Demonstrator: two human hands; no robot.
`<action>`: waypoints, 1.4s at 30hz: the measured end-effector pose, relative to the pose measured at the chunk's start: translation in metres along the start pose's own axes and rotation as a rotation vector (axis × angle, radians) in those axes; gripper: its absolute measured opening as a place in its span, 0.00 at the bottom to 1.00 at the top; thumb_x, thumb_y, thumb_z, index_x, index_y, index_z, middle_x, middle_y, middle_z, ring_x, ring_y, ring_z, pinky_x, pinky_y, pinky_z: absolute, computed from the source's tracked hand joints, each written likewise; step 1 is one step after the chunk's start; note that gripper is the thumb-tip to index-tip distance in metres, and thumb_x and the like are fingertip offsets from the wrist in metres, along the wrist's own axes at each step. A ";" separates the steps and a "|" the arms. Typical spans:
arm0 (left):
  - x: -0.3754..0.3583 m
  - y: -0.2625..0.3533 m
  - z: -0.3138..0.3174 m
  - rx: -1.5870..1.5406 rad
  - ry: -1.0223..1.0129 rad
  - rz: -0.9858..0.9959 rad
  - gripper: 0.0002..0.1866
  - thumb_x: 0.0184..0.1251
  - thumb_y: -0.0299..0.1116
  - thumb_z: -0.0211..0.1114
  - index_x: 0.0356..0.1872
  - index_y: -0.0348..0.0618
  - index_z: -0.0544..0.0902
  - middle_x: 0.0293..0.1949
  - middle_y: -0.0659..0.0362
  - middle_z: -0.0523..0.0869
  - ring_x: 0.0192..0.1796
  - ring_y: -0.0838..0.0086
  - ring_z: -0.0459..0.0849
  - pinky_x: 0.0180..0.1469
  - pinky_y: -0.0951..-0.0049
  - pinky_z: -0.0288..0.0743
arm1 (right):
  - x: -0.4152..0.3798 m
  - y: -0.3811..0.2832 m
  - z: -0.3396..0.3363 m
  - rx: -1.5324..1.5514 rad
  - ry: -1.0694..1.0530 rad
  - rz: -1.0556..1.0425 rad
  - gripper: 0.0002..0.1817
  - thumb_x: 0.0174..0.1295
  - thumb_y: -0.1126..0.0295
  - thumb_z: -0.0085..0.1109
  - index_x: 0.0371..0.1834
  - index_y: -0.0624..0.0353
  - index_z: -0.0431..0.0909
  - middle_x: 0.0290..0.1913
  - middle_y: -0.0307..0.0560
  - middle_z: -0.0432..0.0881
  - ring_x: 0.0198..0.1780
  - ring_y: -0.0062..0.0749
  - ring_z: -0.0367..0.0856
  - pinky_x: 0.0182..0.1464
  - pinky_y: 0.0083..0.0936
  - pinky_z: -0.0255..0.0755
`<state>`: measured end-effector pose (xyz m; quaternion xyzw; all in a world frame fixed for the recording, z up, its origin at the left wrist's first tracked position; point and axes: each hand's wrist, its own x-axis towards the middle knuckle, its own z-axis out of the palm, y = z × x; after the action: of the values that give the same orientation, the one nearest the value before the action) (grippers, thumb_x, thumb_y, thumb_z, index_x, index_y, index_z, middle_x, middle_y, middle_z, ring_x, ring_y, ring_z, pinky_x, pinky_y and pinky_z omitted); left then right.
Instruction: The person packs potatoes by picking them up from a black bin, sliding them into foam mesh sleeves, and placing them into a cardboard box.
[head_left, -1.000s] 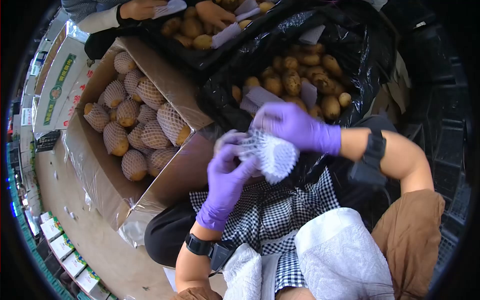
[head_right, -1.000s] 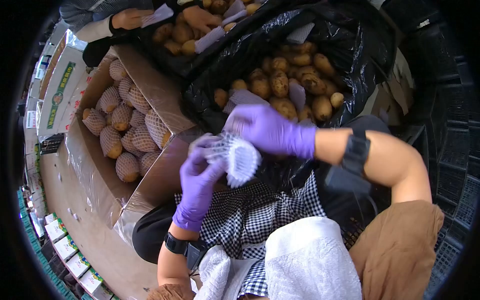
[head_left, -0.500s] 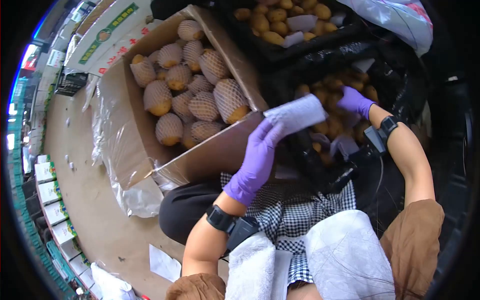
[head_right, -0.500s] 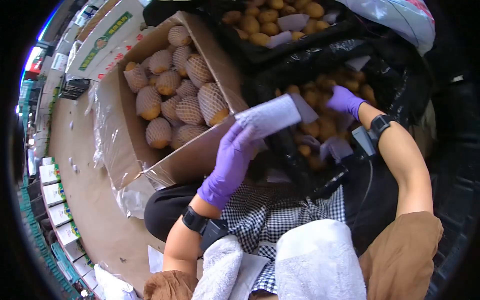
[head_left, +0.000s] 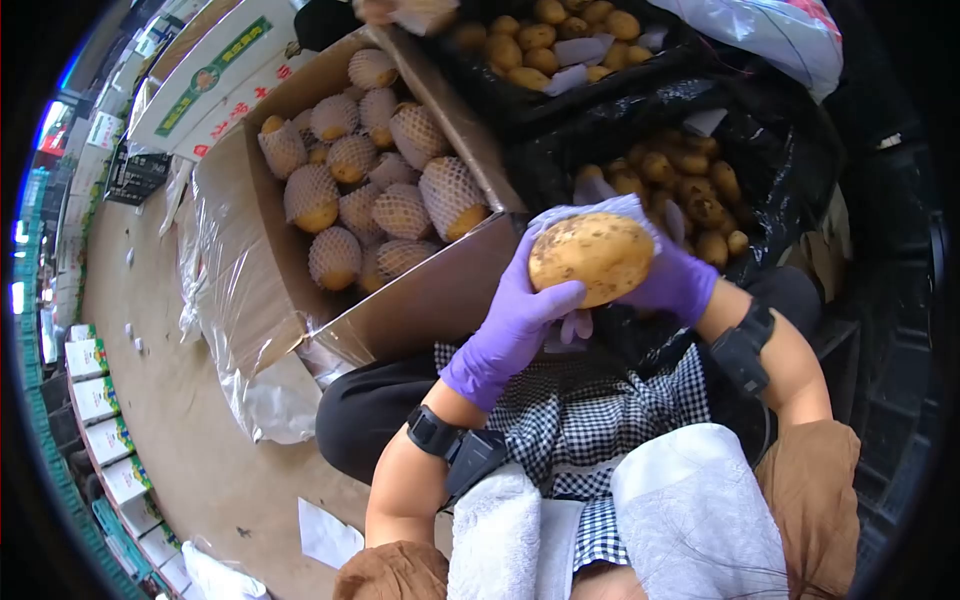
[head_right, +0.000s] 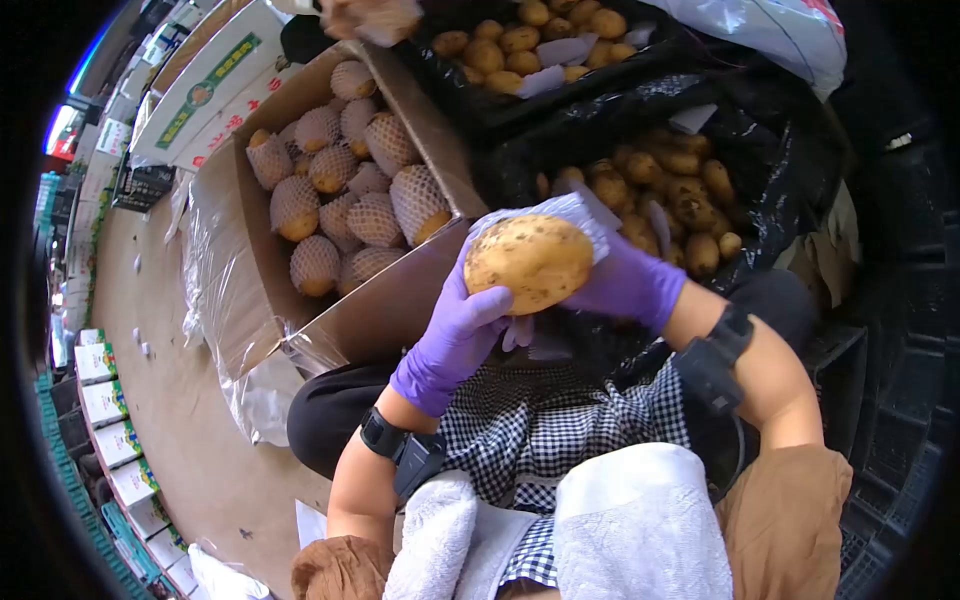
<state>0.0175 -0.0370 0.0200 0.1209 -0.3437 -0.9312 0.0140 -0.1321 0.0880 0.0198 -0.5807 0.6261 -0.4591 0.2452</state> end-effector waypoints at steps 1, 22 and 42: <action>-0.001 0.002 0.002 -0.038 0.009 0.018 0.37 0.56 0.29 0.71 0.66 0.44 0.62 0.43 0.55 0.82 0.23 0.76 0.82 0.25 0.80 0.77 | 0.005 0.014 -0.006 -0.090 0.050 -0.076 0.17 0.61 0.70 0.63 0.52 0.63 0.76 0.48 0.50 0.81 0.54 0.35 0.80 0.56 0.30 0.75; 0.020 0.013 -0.059 1.412 0.532 0.775 0.16 0.61 0.25 0.62 0.52 0.38 0.81 0.50 0.52 0.82 0.62 0.64 0.73 0.64 0.67 0.68 | -0.016 0.097 -0.075 -0.208 0.043 0.660 0.26 0.58 0.67 0.54 0.61 0.62 0.70 0.50 0.55 0.81 0.54 0.41 0.79 0.56 0.31 0.72; 0.034 -0.056 0.002 0.423 0.026 -0.178 0.15 0.64 0.25 0.65 0.52 0.37 0.79 0.41 0.65 0.82 0.41 0.84 0.78 0.48 0.81 0.73 | -0.079 -0.007 -0.016 0.101 0.361 0.460 0.10 0.65 0.71 0.58 0.46 0.65 0.78 0.40 0.44 0.81 0.42 0.23 0.80 0.48 0.22 0.72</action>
<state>-0.0125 0.0033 -0.0222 0.1627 -0.5192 -0.8343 -0.0893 -0.1256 0.1682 0.0153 -0.3195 0.7511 -0.5178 0.2560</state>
